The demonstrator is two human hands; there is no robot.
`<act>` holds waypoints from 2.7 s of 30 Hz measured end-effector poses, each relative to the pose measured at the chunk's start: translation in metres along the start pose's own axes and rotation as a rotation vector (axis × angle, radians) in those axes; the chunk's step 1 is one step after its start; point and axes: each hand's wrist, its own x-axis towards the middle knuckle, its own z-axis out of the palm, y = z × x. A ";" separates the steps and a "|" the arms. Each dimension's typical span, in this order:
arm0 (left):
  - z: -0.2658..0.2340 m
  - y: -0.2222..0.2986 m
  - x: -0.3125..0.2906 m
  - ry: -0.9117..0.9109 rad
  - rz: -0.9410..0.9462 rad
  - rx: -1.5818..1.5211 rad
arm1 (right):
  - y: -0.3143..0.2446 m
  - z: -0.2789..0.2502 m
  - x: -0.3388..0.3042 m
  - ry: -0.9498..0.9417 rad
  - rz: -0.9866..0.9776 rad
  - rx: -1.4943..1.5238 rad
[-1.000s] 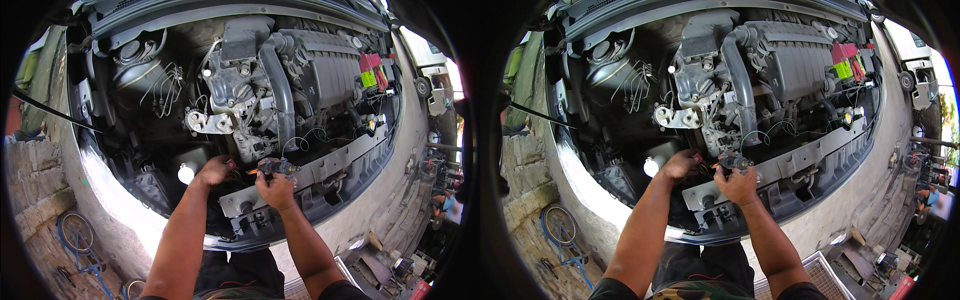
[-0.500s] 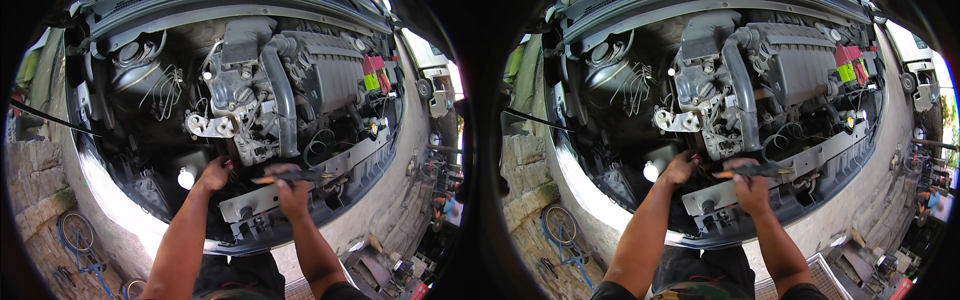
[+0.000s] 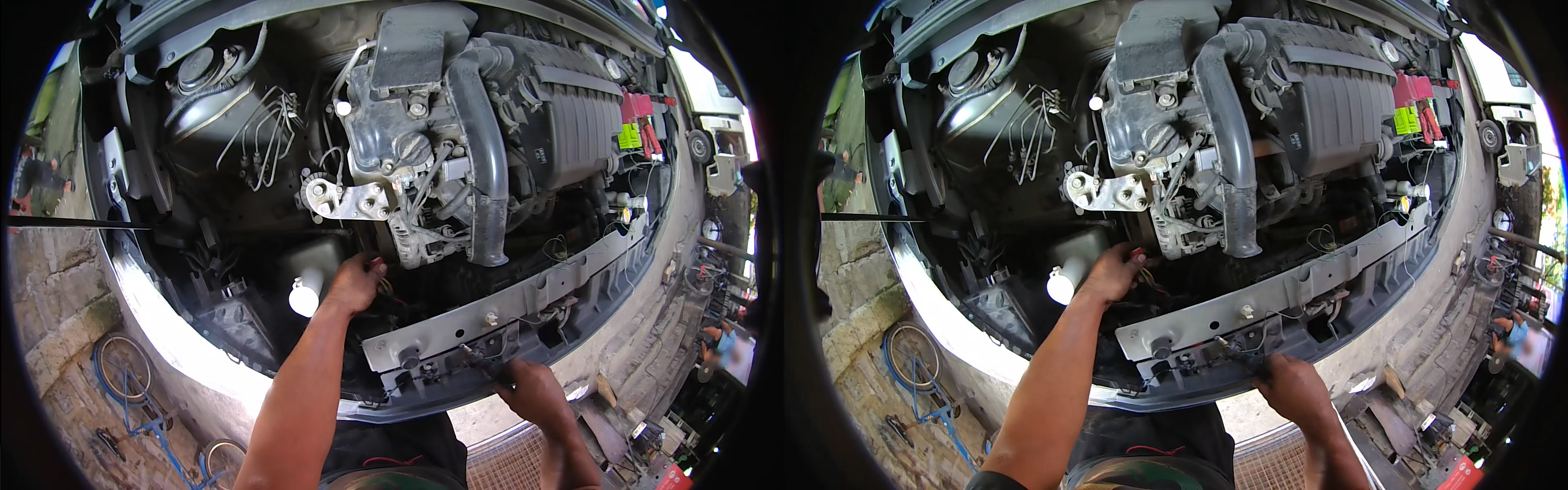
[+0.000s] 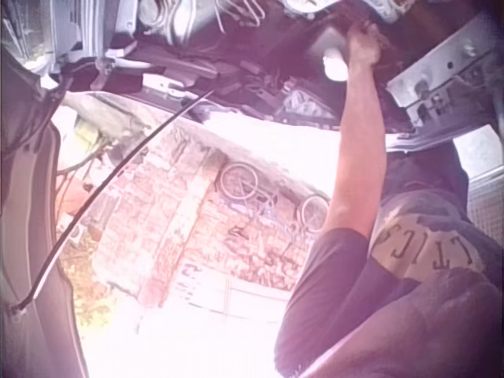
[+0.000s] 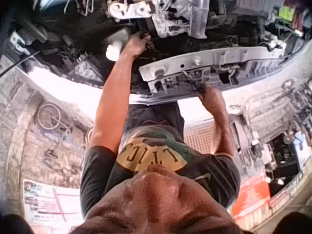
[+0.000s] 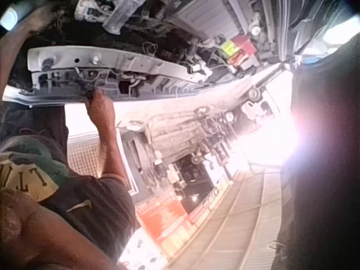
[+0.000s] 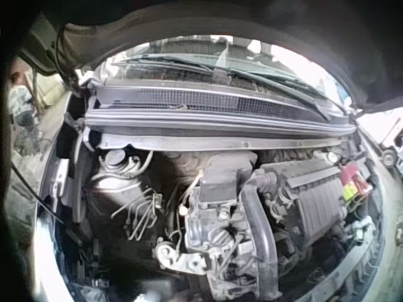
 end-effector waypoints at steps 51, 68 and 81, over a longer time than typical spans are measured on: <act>0.027 -0.017 -0.011 -0.315 0.033 0.430 | -0.097 0.052 0.257 -0.454 -0.162 -0.199; 0.023 -0.028 0.006 -0.120 0.018 0.284 | -0.098 0.059 0.269 -0.752 -0.045 -0.183; 0.018 -0.008 -0.001 -0.167 -0.069 0.423 | -0.104 0.050 0.261 -0.718 -0.105 -0.201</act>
